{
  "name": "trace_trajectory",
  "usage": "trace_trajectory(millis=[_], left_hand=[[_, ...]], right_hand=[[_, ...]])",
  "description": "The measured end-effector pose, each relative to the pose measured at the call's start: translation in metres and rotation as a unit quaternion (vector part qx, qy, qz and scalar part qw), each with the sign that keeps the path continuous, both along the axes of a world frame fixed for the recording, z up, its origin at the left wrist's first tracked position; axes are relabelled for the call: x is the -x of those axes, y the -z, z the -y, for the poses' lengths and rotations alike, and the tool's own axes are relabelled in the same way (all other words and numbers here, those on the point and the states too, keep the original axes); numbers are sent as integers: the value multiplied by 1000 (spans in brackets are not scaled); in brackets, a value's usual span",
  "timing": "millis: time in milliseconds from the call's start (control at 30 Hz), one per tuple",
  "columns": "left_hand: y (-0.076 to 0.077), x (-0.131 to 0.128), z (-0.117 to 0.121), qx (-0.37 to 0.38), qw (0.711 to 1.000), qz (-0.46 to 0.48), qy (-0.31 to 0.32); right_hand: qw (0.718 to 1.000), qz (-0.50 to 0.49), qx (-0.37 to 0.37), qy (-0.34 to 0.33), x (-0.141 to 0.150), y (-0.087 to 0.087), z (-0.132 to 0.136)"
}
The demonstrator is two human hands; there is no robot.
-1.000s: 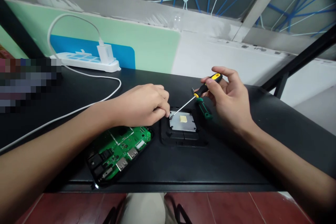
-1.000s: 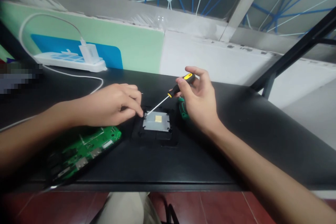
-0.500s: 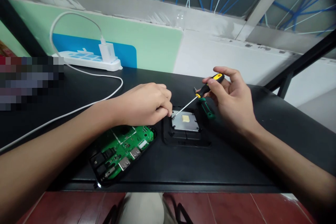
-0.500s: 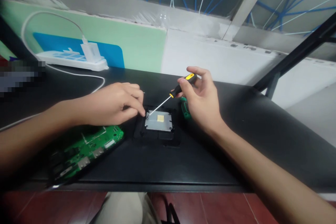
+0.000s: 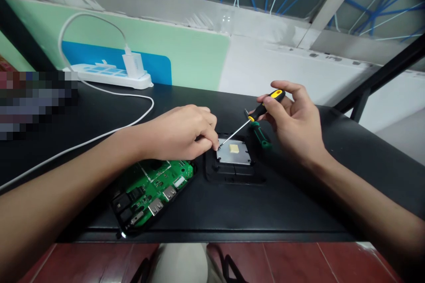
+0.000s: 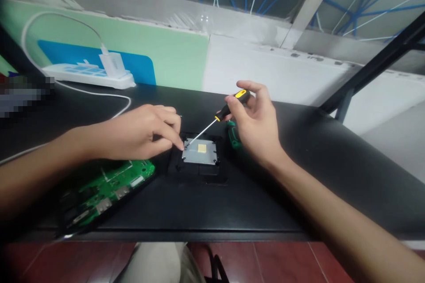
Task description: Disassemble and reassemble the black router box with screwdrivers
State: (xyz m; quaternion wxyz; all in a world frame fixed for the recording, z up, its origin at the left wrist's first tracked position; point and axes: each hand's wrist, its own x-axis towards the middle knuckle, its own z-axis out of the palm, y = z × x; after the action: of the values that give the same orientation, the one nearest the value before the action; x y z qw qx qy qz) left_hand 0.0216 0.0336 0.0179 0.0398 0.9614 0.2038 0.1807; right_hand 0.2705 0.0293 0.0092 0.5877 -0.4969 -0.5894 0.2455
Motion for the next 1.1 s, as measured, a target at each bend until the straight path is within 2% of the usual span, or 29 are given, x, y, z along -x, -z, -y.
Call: trace_trajectory(millis=[433,667,800,967,1100], left_hand=[[0,1,-1,9,1000,-4,-4],[0,-2,0,8,1000,-11,-7],[0,-2,0,-2,1000,-16,-6],[2,-3,0,-21,999,-29,-5],[2,-5,0,-11,1000,-15,-8]], right_hand=[[1000,4,-27,-14,1,-1,2],[993,39,-99,-42,4,-4,14],[984,64,-146,-76,13,-8,25],[974,124,-160,-104,30,-11,35],[972,130,-169,-100,33,-10,38]])
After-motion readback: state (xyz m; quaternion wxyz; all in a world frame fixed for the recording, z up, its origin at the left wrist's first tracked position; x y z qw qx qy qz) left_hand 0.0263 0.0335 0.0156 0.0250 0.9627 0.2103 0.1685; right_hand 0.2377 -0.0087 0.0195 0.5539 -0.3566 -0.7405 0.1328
